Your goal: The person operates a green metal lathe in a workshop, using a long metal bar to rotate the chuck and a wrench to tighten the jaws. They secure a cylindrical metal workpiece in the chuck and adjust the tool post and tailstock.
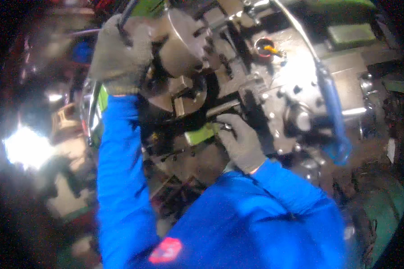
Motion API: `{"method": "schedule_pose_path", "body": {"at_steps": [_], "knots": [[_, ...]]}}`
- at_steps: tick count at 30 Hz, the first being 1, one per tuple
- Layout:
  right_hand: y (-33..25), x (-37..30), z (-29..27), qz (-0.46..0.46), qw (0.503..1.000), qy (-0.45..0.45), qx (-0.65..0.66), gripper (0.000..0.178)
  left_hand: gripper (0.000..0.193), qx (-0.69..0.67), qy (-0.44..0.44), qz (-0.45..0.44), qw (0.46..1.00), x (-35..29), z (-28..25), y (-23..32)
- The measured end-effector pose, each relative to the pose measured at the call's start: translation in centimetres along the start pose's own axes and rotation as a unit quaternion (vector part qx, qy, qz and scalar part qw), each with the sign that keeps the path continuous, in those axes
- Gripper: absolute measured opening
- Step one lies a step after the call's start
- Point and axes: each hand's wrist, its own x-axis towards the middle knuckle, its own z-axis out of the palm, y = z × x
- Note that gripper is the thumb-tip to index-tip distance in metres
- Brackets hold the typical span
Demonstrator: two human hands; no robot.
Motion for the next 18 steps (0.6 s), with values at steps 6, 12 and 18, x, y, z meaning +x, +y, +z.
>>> {"method": "schedule_pose_path", "body": {"at_steps": [6,12,18], "knots": [[2.0,3.0,-0.1,-0.397,0.869,0.104,-0.277,0.061,0.042,0.04,-0.013,0.003,0.999,-0.3,-0.4,-1.5],[12.2,6.1,0.2,-0.127,0.956,0.183,-0.192,0.056,0.047,0.06,-0.029,-0.023,0.998,0.2,-1.0,0.0],[5.3,-4.4,3.3,-0.176,0.907,0.292,-0.249,0.039,0.042,0.006,-0.042,-0.028,0.999,0.2,-1.6,0.1]]}}
